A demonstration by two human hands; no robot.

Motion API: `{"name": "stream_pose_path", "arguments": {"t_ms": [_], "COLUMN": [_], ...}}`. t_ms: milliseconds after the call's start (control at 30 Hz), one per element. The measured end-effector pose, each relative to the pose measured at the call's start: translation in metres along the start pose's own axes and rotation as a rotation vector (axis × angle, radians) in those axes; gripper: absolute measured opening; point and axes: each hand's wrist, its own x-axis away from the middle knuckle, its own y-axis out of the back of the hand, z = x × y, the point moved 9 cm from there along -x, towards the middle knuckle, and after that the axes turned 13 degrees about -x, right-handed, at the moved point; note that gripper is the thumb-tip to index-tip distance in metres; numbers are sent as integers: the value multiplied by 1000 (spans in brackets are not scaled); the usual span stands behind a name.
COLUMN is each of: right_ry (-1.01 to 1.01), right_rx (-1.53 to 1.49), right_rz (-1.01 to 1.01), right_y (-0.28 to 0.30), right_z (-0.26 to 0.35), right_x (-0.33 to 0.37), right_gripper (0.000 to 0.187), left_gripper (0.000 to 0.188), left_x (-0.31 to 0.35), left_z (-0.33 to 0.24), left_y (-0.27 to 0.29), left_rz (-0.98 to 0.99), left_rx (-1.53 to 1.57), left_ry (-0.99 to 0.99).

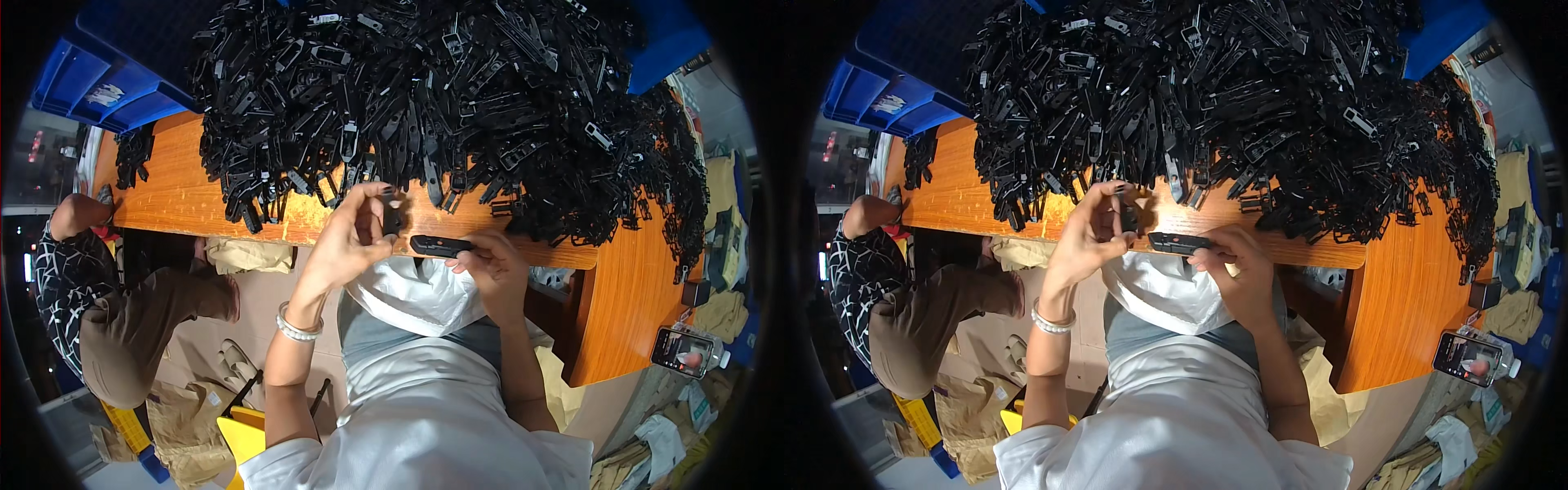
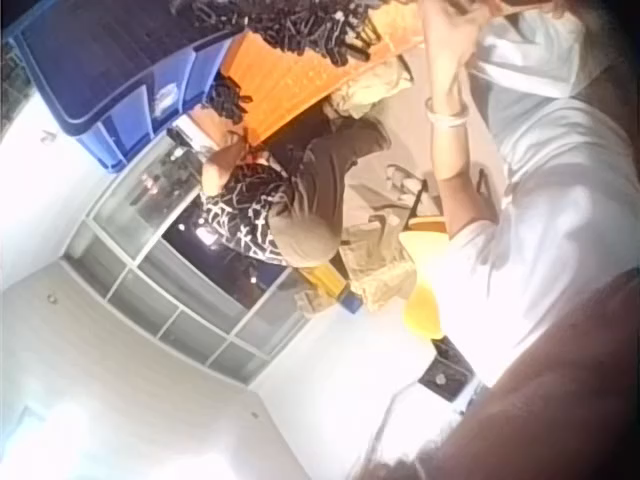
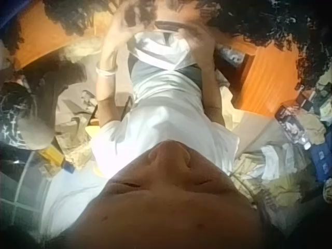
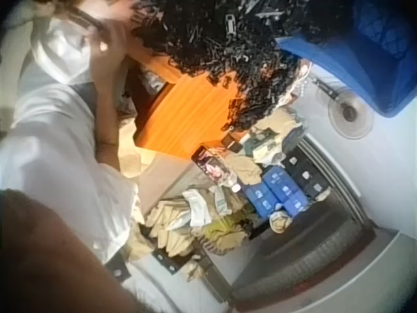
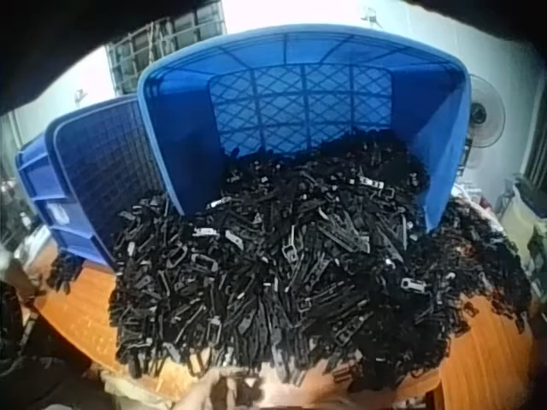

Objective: Inspecting and sorting a large pile of black garment zippers on a production workbench.

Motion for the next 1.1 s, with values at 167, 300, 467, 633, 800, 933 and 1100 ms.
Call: {"name": "stream_pose_path", "arguments": {"t_ms": [167, 300, 467, 633, 800, 933, 1100], "right_ry": [-66, -61, 15, 319, 178, 278, 102], "right_rx": [-213, -156, -28, 408, 324, 392, 233], "right_rz": [-11, 1, -54, 103, 40, 36, 42], "right_y": [-6, -14, -12, -27, -24, -24, -17], "right_z": [2, 4, 14, 46, 36, 42, 35], "right_x": [1, 1, 5, 7, 4, 7, 1], "right_gripper": [20, 21, 24, 36, 37, 37, 28], "left_gripper": [33, 34, 40, 46, 38, 38, 27], "left_x": [4, 9, 16, 22, 29, 30, 32], "left_z": [-1, -12, -32, -29, -29, -23, -21], "left_y": [-20, -25, -28, -26, -28, -34, -34], "left_rz": [4, 41, 50, 101, 116, 137, 74], "left_rx": [312, 156, 48, 27, 31, 128, 216], "left_ry": [-116, -144, -207, -163, -175, -173, -217]}}
